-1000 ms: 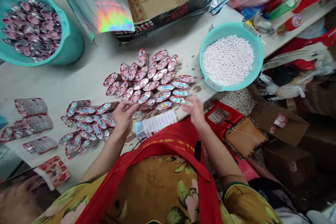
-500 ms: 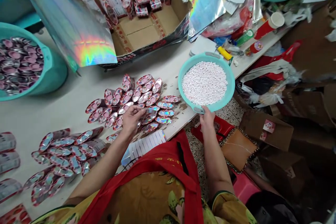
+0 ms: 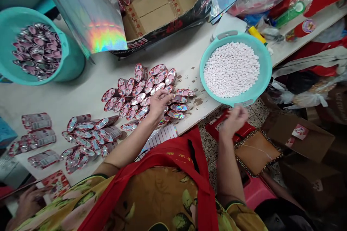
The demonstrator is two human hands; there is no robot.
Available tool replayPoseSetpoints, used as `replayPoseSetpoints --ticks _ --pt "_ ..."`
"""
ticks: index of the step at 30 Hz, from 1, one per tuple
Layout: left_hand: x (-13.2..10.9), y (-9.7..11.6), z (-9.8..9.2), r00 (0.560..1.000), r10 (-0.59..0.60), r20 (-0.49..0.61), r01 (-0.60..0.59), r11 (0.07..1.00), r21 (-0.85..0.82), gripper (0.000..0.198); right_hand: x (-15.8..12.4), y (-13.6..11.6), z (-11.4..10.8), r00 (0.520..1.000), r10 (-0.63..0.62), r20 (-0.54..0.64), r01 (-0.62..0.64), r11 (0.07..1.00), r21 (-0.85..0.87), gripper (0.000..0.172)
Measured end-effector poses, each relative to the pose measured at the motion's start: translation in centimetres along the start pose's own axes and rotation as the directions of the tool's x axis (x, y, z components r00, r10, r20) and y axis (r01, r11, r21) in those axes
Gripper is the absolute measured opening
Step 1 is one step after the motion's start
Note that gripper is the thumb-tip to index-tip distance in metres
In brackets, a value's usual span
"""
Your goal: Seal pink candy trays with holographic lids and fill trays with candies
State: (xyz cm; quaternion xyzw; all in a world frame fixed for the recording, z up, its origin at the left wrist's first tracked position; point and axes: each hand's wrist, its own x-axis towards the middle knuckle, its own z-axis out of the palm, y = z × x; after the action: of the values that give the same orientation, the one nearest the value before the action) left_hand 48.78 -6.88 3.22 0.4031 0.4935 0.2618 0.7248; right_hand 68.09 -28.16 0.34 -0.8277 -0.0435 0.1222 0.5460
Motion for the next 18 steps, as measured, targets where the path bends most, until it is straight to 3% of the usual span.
replayPoseSetpoints --ticks 1,2,4,5,7,10,12,15,18 --pt "0.0 -0.1 0.3 1.000 0.001 -0.002 -0.001 1.000 -0.003 0.034 -2.4 -0.7 1.5 0.996 0.057 0.071 -0.060 0.998 0.034 0.055" --pt "0.0 -0.2 0.6 1.000 0.004 0.001 -0.004 1.000 -0.006 0.032 -4.4 -1.5 3.1 0.962 0.126 0.242 -0.147 0.987 0.069 0.057" --pt "0.1 -0.5 0.9 1.000 0.015 0.013 -0.015 1.000 -0.005 0.028 -6.7 -2.9 6.3 0.832 0.255 0.493 -0.351 0.930 0.110 0.063" --pt "0.2 -0.8 0.9 1.000 0.021 0.021 -0.021 1.000 0.000 0.026 -7.0 -3.5 7.8 0.772 0.293 0.563 -0.420 0.901 0.107 0.064" --pt "0.5 -1.3 1.0 0.999 0.022 0.032 -0.023 0.999 0.024 0.022 -6.7 -4.0 9.9 0.731 0.334 0.596 -0.475 0.875 0.093 0.059" --pt "1.2 -2.1 0.8 1.000 0.026 0.017 -0.029 0.988 0.149 0.014 -5.0 -3.5 11.4 0.778 0.302 0.551 -0.417 0.904 0.092 0.046" --pt "1.7 -2.4 0.8 0.993 0.119 -0.009 -0.108 0.932 0.345 0.007 -4.0 -2.9 11.7 0.816 0.248 0.522 -0.337 0.938 0.081 0.039" --pt "2.4 -2.9 1.3 0.931 0.364 -0.016 -0.257 0.687 0.680 0.008 -2.7 -2.1 11.9 0.856 0.192 0.481 -0.205 0.978 -0.026 0.032" --pt "2.9 -3.4 2.1 0.889 0.457 -0.005 -0.245 0.485 0.839 0.009 -1.6 -1.8 12.2 0.877 0.164 0.451 -0.092 0.980 -0.178 0.026"
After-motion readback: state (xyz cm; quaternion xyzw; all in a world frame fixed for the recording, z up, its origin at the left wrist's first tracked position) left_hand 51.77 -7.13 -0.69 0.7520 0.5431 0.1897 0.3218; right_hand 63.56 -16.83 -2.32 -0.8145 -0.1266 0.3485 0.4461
